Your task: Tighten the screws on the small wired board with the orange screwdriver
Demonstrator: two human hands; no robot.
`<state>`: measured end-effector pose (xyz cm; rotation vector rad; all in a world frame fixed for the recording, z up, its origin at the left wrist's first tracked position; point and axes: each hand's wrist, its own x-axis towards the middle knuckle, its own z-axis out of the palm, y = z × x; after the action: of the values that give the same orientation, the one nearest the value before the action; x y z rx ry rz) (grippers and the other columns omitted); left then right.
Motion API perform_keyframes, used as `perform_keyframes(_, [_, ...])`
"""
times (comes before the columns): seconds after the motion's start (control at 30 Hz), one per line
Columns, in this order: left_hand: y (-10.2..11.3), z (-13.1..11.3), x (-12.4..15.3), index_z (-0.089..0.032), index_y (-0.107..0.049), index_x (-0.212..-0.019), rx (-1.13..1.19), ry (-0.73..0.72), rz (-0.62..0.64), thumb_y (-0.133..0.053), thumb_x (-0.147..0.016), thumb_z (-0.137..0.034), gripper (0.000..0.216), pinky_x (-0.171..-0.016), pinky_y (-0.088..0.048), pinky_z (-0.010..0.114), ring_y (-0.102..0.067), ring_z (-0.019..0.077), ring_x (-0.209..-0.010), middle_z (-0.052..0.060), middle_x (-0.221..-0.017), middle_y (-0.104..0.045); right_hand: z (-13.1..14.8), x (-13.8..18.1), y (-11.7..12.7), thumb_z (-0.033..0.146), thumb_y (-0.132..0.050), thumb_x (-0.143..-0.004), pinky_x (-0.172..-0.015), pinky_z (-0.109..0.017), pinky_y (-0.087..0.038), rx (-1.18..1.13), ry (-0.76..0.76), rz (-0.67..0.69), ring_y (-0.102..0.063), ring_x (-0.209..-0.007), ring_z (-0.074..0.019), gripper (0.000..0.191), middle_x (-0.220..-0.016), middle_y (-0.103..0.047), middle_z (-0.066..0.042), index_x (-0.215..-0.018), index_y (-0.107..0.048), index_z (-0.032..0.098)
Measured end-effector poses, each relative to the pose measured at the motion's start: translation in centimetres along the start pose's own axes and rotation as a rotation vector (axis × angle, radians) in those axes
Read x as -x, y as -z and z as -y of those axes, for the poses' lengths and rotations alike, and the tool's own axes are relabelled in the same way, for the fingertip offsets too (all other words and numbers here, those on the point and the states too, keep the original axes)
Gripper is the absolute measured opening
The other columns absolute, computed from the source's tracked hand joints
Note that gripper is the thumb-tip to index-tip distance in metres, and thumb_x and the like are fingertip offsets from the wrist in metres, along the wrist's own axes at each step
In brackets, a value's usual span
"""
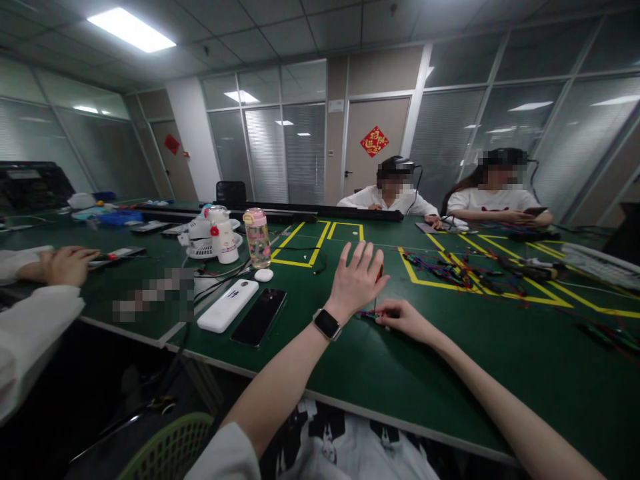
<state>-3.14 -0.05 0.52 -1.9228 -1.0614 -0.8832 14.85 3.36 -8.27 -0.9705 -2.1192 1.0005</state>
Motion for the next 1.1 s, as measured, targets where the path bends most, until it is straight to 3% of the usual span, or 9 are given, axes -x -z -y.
perform_keyframes(0.37, [-0.14, -0.89, 0.25, -0.015, -0.048, -0.13, 0.03, -0.013, -0.042, -0.04, -0.092, -0.04, 0.046, -0.112, -0.02, 0.054, -0.034, 0.028, -0.134, 0.014, -0.139, -0.046, -0.19, -0.05, -0.1, 0.041, -0.068, -0.073, -0.058, -0.027, -0.042, -0.014, -0.013, -0.016, -0.05, -0.056, -0.0121, 0.034, -0.064, -0.058, -0.001, -0.089, -0.07, 0.012])
perform_keyframes(0.73, [-0.37, -0.95, 0.35, -0.014, -0.042, -0.137, 0.057, -0.026, -0.032, -0.038, -0.093, -0.024, 0.045, -0.114, -0.017, 0.053, -0.033, 0.0244, -0.136, 0.01, -0.141, -0.045, 0.02, -0.01, 0.03, 0.039, -0.068, -0.072, -0.056, -0.026, -0.041, -0.021, -0.025, -0.001, -0.051, -0.058, -0.0121, 0.032, -0.068, -0.059, -0.002, -0.089, -0.069, 0.012])
perform_keyframes(1.1, [-0.42, -0.96, 0.3, -0.012, -0.052, -0.126, 0.128, -0.051, -0.101, -0.041, -0.091, -0.022, 0.038, -0.114, -0.018, 0.052, -0.043, 0.0237, -0.129, 0.012, -0.128, -0.057, 0.14, 0.04, -0.02, 0.045, -0.069, -0.071, -0.055, -0.026, -0.039, -0.037, -0.017, -0.016, -0.049, -0.055, -0.0119, 0.035, -0.063, -0.057, 0.0, -0.086, -0.069, 0.013])
